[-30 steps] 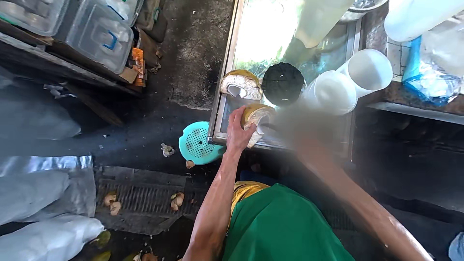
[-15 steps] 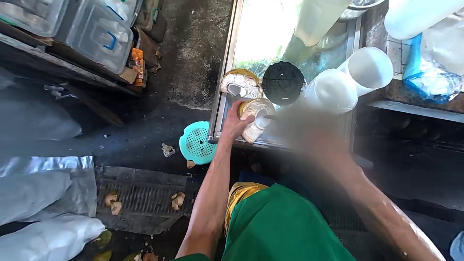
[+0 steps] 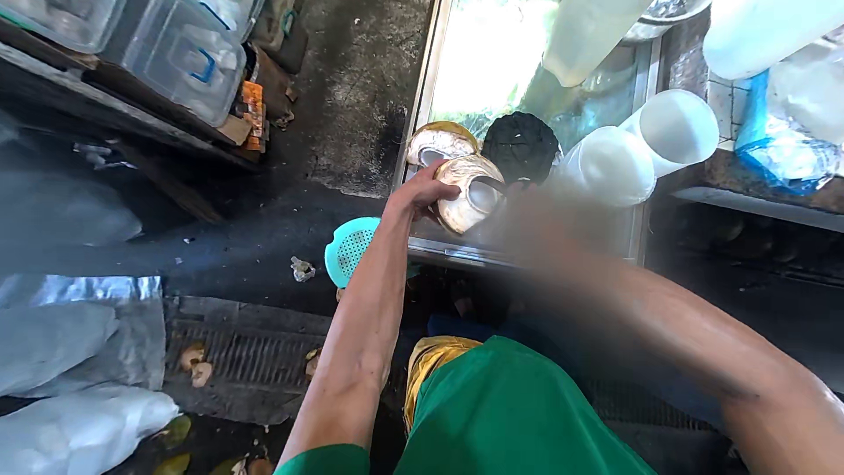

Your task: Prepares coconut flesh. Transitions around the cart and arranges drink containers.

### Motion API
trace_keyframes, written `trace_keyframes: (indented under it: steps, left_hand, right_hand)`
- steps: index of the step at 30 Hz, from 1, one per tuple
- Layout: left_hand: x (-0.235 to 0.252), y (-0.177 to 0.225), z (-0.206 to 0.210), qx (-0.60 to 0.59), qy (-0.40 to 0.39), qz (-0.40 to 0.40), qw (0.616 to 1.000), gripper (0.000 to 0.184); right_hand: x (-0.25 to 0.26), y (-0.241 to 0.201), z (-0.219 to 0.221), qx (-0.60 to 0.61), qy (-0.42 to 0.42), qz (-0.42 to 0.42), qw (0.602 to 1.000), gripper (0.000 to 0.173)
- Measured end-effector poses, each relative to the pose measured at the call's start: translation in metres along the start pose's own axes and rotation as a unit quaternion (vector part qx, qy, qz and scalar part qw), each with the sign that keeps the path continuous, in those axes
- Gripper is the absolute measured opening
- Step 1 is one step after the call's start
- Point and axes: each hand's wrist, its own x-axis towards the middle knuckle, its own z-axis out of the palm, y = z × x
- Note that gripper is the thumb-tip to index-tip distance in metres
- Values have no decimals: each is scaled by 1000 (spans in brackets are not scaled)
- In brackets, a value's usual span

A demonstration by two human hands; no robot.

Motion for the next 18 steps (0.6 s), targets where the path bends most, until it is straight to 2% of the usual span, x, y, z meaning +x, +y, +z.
trace_keyframes:
  steps: [4,8,10,12,15,18]
  left_hand:
    - [-8,-10,7,-5,7,35,999,89]
    - [-13,-21,32,47,42,100,993,94]
    - [-13,-27,43,76,75,131,986,94]
    - [-12,-29,48,83,104,137,982,89]
    - [-6,-26,47,94,121,91,984,84]
    - [-2,-17,49,111,153,60,980,77]
  right_hand:
    - [6,-2,1,4,-58,37,998,36]
    - [-18,7,-5,45,-114,40,992,27]
    - [-31,14,-17,80,-127,30,988,30]
    - [-28,19,-21,60,-100,9,993,36]
    - [-12,22,-4,-39,-21,-43,998,39]
    - [3,21,0,-87,23,-87,992,34]
